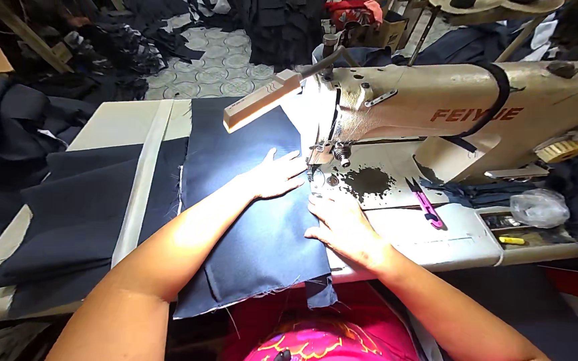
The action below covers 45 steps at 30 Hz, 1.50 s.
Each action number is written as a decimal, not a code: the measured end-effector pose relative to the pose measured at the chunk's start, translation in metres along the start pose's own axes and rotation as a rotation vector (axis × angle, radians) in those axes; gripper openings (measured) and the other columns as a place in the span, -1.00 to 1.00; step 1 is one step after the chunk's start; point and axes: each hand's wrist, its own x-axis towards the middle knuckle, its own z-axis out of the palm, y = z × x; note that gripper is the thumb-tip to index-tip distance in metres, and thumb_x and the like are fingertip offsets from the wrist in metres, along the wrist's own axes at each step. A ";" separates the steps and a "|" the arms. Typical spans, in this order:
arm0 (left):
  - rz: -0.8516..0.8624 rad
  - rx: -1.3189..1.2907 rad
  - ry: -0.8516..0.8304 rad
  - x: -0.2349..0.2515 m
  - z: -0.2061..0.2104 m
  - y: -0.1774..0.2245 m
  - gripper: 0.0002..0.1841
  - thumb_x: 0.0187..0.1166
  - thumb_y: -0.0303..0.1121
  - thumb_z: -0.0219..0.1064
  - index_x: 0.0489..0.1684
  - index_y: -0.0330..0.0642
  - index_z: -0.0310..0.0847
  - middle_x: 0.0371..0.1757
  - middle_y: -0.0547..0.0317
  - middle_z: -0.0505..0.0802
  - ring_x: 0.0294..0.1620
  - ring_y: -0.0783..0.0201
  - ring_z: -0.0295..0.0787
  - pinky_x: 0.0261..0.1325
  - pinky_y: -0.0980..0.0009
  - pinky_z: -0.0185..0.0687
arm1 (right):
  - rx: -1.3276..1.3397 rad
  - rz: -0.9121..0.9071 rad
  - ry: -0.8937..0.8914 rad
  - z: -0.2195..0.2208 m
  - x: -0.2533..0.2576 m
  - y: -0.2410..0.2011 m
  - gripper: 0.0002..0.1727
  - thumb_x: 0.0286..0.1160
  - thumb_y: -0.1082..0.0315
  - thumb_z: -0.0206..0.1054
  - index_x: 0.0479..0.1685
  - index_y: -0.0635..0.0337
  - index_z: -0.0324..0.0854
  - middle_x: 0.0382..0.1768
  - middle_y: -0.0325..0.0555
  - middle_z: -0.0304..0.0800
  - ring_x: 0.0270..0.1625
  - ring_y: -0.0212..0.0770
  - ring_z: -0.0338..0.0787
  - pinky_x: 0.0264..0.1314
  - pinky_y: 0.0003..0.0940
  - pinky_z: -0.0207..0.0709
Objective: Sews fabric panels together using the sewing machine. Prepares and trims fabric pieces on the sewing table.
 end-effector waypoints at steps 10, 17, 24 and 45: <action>0.077 0.031 0.016 0.004 0.002 -0.005 -0.39 0.84 0.02 -0.15 0.76 -0.08 0.36 0.82 0.07 0.38 0.93 -0.02 -0.02 0.70 -0.57 -0.45 | -0.017 0.020 0.005 0.001 0.000 -0.006 -0.33 0.62 -0.20 0.23 0.43 0.16 0.70 0.58 -0.02 0.62 0.72 0.12 0.40 0.76 0.22 0.02; 0.064 0.008 0.018 0.005 0.000 -0.002 -0.42 0.83 -0.01 -0.10 0.71 -0.07 0.42 0.80 0.08 0.43 0.92 -0.05 0.00 0.66 -0.61 -0.44 | 0.015 0.053 -0.002 -0.001 0.001 -0.007 -0.34 0.57 -0.20 0.29 0.42 0.13 0.72 0.58 -0.05 0.62 0.72 0.09 0.40 0.76 0.16 0.04; 0.028 0.004 -0.023 0.007 -0.005 -0.002 -0.41 0.84 -0.01 -0.07 0.76 -0.07 0.36 0.82 0.08 0.39 0.93 -0.05 -0.06 0.69 -0.58 -0.51 | 0.004 0.055 -0.018 -0.002 0.004 -0.007 -0.34 0.58 -0.19 0.29 0.42 0.14 0.72 0.60 -0.07 0.60 0.75 0.07 0.36 0.78 0.17 0.00; -0.158 -0.351 0.558 -0.059 0.011 0.121 -0.62 0.43 -0.68 0.11 0.08 -0.38 0.82 0.21 -0.16 0.85 0.33 0.02 0.76 0.42 0.10 0.60 | 0.201 0.061 0.192 0.011 0.004 0.005 -0.27 0.35 -0.05 0.54 0.47 0.21 0.61 0.48 0.11 0.64 0.60 0.15 0.52 0.68 0.22 0.25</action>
